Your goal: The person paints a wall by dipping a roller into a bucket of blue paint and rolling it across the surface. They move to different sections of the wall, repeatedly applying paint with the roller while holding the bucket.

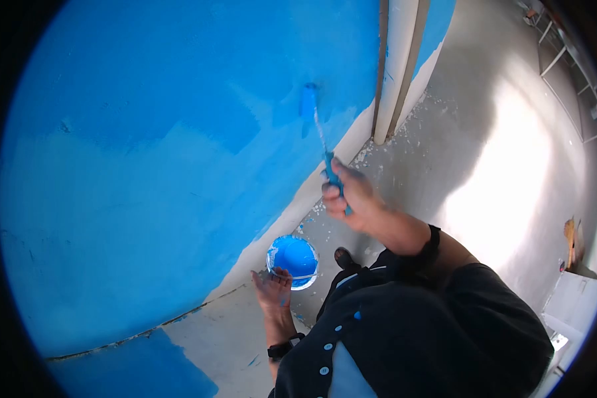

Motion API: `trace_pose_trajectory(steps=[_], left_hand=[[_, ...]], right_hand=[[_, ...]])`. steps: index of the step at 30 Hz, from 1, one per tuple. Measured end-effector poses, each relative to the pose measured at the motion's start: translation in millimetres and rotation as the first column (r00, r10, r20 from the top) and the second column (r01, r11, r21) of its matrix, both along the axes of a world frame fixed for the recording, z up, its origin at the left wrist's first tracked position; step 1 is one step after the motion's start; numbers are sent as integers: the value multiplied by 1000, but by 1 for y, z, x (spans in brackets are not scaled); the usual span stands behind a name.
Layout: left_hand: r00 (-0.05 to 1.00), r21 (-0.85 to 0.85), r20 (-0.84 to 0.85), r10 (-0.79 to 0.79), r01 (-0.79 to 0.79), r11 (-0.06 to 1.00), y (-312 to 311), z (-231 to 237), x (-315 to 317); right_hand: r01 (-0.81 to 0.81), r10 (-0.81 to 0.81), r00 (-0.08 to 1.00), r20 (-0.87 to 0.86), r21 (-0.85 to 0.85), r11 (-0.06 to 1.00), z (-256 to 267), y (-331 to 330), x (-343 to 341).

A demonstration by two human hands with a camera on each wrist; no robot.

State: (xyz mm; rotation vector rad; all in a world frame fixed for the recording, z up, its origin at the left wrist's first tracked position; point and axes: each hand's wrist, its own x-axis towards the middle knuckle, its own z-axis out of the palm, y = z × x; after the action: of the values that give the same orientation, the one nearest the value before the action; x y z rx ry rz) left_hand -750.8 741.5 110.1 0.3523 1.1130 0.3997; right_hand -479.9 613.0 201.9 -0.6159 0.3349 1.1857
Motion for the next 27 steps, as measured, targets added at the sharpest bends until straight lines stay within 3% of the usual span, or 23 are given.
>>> trace_pose_trajectory(steps=[1, 3, 5, 7, 8, 12, 15, 17, 19, 21, 24, 27], left_hand=[[1000, -2, 0, 3, -3, 1000, 3, -5, -3], [1000, -25, -1, 18, -18, 1000, 5, -9, -1], [998, -20, -37, 47, -48, 999, 3, -6, 5], [995, -7, -67, 73, -74, 997, 2, -3, 7], [995, -44, -42, 87, -89, 995, 4, -6, 4], [997, -40, -43, 67, -69, 997, 4, -12, -1], [991, -53, -29, 128, -129, 990, 5, -20, -3], [992, -44, -52, 118, -120, 992, 1, -15, -4], [993, -23, -55, 106, -108, 994, 2, -11, 2], [985, -59, -92, 146, -151, 987, 0, -9, 4], [982, -83, -71, 173, -179, 980, 3, -20, 1], [994, -58, 15, 112, -111, 992, 7, -32, -9]], right_hand=[[-3, 3, 1000, 0, -2, 1000, 9, -4, -16], [-187, 185, 980, 68, 30, 982, 26, -13, -40], [-193, 190, 979, 80, 33, 981, 12, -8, -36], [55, -40, 989, 146, -106, 993, -15, 7, -14], [107, -76, 974, 215, -135, 985, -24, 12, 4], [-34, 52, 988, 144, -128, 991, -1, 10, -15], [-107, 129, 958, 255, -95, 990, -1, 3, -41], [-38, 73, 963, 260, -136, 990, -14, 10, -20], [151, -71, 923, 377, -189, 970, -27, 17, 13], [130, -51, 927, 372, -191, 973, -21, 16, 10], [-81, 141, 929, 342, -184, 980, -12, 9, -41], [30, 81, 926, 368, -285, 958, -13, 13, -28]])
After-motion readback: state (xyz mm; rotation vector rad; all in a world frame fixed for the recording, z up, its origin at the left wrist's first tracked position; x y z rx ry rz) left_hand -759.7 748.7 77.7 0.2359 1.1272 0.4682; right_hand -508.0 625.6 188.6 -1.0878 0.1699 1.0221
